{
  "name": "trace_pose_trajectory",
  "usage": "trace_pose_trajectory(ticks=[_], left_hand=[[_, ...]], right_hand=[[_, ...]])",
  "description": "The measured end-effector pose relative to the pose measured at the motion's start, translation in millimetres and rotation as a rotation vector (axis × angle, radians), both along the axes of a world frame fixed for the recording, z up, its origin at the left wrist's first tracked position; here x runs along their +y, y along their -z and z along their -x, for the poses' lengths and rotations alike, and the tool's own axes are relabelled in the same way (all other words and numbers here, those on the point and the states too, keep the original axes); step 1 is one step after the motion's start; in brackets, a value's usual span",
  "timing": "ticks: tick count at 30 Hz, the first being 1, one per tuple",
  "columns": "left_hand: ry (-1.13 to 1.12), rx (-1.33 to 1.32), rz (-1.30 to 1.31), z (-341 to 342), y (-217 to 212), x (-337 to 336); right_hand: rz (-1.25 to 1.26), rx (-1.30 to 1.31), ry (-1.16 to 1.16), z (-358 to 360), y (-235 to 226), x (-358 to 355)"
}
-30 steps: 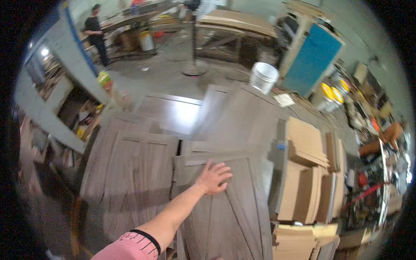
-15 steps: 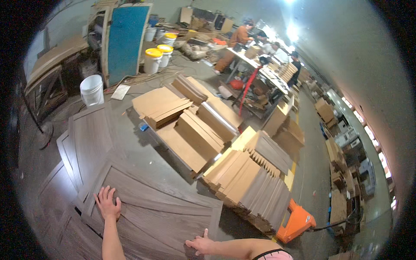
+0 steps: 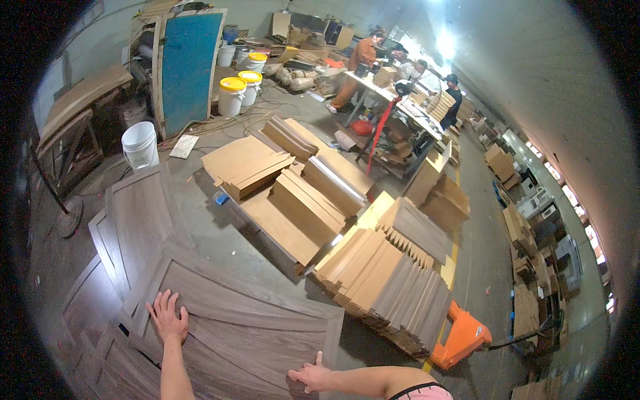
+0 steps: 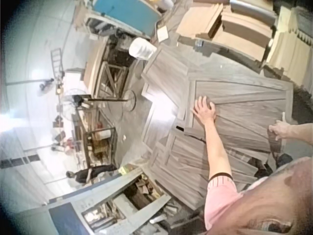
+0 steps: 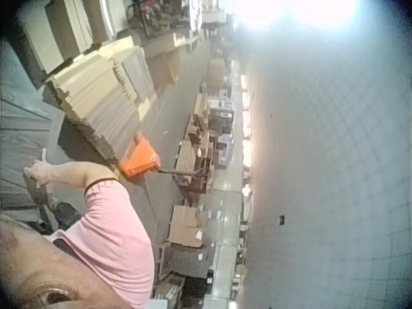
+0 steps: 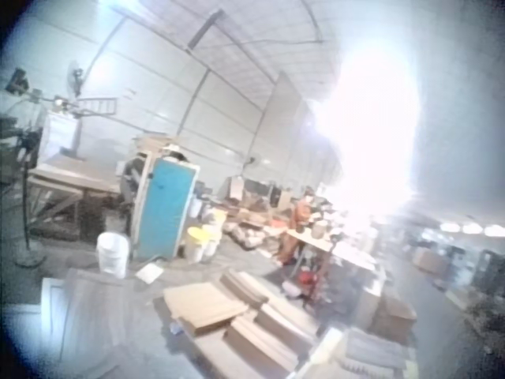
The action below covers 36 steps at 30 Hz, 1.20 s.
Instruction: The person picks up thin wooden slats and fits them into diagonal recessed grooves on larger wood-grain panels, working through several panels in a stack.
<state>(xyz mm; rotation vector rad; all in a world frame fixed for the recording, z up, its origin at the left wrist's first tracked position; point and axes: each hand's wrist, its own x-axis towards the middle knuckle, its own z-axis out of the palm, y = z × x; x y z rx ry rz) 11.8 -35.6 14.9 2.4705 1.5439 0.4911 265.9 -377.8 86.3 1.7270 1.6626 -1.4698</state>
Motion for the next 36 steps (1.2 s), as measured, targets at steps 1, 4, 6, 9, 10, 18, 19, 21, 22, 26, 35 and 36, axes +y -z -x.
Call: trace_pose_trajectory(ticks=[1, 4, 6, 9, 10, 18, 19, 21, 22, 26, 35, 36], left_hand=[[0.001, 0.008, 0.007, 0, -1, 0], [-0.003, 0.000, 0.031, -2, -2, 0], [0.003, 0.002, 0.016, -2, 3, 3], [0.007, 0.007, 0.015, -2, 2, 3], [0.003, 0.010, 0.031, -3, 0, 2], [-0.132, 0.041, 0.047, -6, -12, -5], [-0.216, 0.065, 0.148, -8, -17, -8], [-0.226, 0.061, 0.148, -11, -12, -13], [-0.245, 0.062, 0.149, -7, -7, -14], [-0.244, -0.022, -0.049, 21, 36, -26], [-0.141, -0.051, 0.012, 5, 4, -33], [-0.143, -0.068, 0.037, 5, 4, -32]], right_hand=[[0.011, 0.002, -0.001, 0, -2, 1], [-0.006, 0.004, -0.002, -1, 5, -2], [-0.026, -0.002, -0.011, -3, 6, -4], [-0.034, -0.020, -0.029, -4, 9, -3], [-0.021, -0.031, -0.039, -5, 10, -3], [-0.044, -0.023, -0.008, 0, 7, -3], [-0.039, -0.018, 0.006, -1, 8, -5], [-0.030, -0.028, 0.009, -2, 12, -8], [-0.019, -0.032, 0.003, -1, 12, -7], [0.000, -0.032, -0.056, 6, 12, -4], [-0.091, -0.060, -0.099, -5, 8, -4], [-0.117, -0.067, -0.074, -5, 5, -2]])
